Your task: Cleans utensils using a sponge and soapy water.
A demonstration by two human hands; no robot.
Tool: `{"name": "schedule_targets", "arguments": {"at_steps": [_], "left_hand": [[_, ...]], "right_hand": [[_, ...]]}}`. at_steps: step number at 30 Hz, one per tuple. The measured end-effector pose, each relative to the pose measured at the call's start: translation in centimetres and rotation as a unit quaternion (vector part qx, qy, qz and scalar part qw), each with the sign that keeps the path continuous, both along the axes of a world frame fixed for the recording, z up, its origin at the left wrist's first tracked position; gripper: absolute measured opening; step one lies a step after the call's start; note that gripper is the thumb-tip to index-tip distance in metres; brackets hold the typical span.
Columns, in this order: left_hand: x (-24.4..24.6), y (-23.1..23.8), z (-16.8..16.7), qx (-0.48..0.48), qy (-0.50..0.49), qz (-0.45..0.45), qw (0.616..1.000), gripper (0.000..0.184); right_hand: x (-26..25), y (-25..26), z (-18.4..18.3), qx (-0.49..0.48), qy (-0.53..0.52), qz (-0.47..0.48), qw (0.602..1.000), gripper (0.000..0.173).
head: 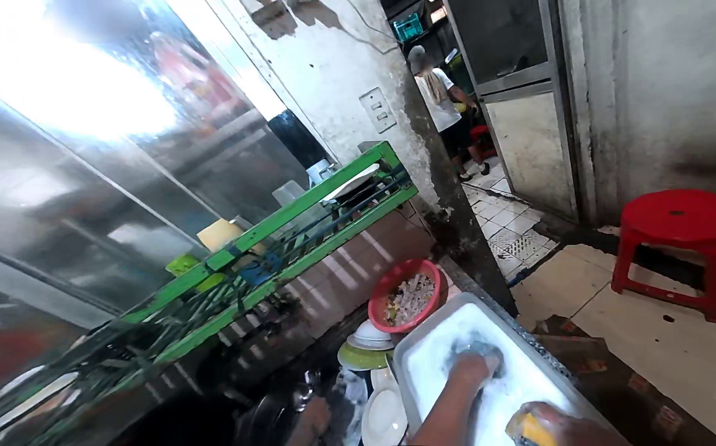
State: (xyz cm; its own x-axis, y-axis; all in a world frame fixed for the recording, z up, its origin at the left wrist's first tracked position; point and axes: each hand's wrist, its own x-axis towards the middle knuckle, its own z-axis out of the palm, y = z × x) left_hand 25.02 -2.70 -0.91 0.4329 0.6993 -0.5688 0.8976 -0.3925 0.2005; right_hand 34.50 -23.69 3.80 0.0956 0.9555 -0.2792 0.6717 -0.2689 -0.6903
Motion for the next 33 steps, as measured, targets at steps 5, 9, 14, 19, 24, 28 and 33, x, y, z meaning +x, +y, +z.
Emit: {"name": "schedule_targets", "arguments": {"at_steps": [5, 9, 14, 19, 24, 28, 33], "left_hand": [[2.3, -1.7, 1.0, -0.011, 0.043, -0.014, 0.999, 0.048], [1.4, -1.3, 1.4, -0.052, 0.026, 0.016, 0.998, 0.048], [-1.0, -0.7, 0.5, -0.171, -0.197, 0.233, 0.937, 0.05], [-1.2, 0.1, -0.3, -0.258, -0.295, 0.284, 0.875, 0.039], [-0.5, -0.5, -0.4, -0.265, -0.272, 0.277, 0.883, 0.05], [-0.4, -0.2, -0.7, -0.261, -0.265, 0.27, 0.888, 0.045], [-1.8, 0.8, -0.1, -0.27, -0.318, 0.289, 0.862, 0.027]], "right_hand": [[0.0, 0.1, 0.3, -0.011, -0.003, 0.012, 1.0, 0.06], [0.0, 0.3, -0.1, -0.014, 0.01, 0.015, 1.0, 0.059], [0.2, 0.2, 0.3, -0.035, 0.006, 0.018, 0.999, 0.062], [0.1, 0.1, 0.8, -0.03, 0.003, 0.015, 0.999, 0.063], [0.2, 0.0, 0.8, -0.009, -0.007, 0.017, 1.0, 0.06], [0.1, 0.1, 0.8, -0.031, -0.017, 0.018, 0.999, 0.064], [0.0, -0.1, 0.7, -0.029, -0.027, 0.011, 0.999, 0.063]]}}
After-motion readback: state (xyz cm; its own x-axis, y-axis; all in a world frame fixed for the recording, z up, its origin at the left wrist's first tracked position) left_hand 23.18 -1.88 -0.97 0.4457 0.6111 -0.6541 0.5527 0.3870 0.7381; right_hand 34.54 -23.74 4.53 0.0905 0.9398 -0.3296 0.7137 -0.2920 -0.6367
